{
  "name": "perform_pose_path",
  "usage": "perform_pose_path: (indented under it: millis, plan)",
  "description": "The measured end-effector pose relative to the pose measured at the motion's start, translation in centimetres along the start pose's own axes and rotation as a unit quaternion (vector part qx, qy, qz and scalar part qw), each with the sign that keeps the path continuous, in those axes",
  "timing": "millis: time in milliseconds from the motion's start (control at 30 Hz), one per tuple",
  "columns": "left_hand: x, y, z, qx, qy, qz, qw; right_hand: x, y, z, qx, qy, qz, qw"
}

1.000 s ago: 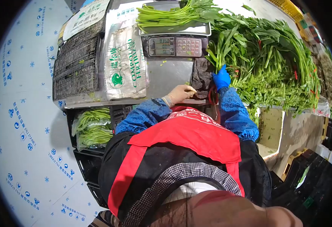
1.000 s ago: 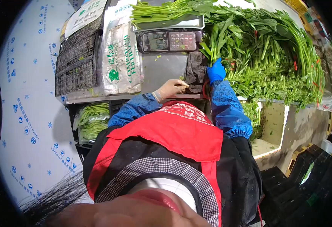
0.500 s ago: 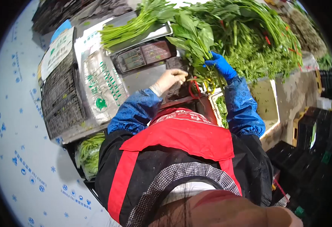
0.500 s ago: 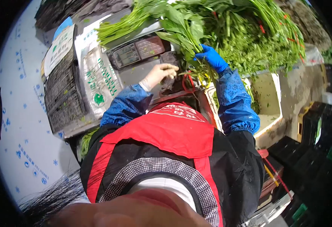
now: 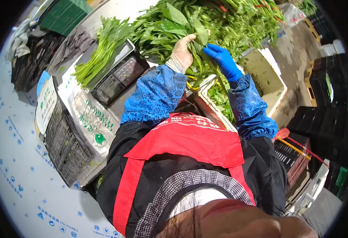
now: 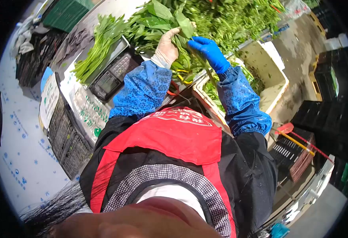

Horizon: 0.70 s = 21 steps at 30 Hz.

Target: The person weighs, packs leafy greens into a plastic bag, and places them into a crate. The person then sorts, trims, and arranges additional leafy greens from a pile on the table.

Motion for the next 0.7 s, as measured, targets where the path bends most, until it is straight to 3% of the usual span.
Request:
perform_pose_path:
  millis: [133, 300, 333, 367, 400, 600, 667, 700]
  plan:
    - [0.7, -1.6, 2.6, -0.053, 0.004, -0.022, 0.998, -3.4, 1.1, 1.4, -0.070, -0.063, -0.077, 0.993]
    - [0.9, -2.5, 0.3, 0.000, 0.043, 0.005, 0.999, -10.1, 1.6, -2.8, -0.027, -0.021, -0.046, 0.998]
    - [0.5, -2.9, -0.4, 0.016, 0.059, 0.002, 0.998, -12.9, 1.6, -4.5, -0.044, 0.242, -0.106, 0.964]
    - [0.3, -3.0, -0.9, 0.033, 0.075, -0.001, 0.997, -14.0, 1.9, -3.7, -0.060, 0.487, -0.156, 0.857]
    - [0.2, -3.0, -0.9, 0.035, 0.075, -0.002, 0.997, -13.9, 1.8, -3.7, -0.061, 0.487, -0.155, 0.857]
    - [0.7, -2.2, 1.0, 0.071, 0.064, -0.065, 0.993, -6.8, 6.3, 6.8, -0.394, 0.297, -0.270, 0.827]
    - [0.7, -2.2, 2.3, 0.068, 0.049, -0.081, 0.993, -4.4, 4.4, 5.7, -0.415, 0.263, -0.245, 0.836]
    - [0.6, -2.2, 2.0, 0.138, -0.042, -0.069, 0.987, -3.7, 4.0, 5.4, -0.435, 0.228, -0.219, 0.843]
Point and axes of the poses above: each hand's wrist, its own y-axis away from the middle knuckle, its own x-axis out of the palm, z = x × y, the point moved 9 cm from there along -y, towards the middle knuckle, and after that the axes turned 10 degrees about -z, right-handed, at the moved point
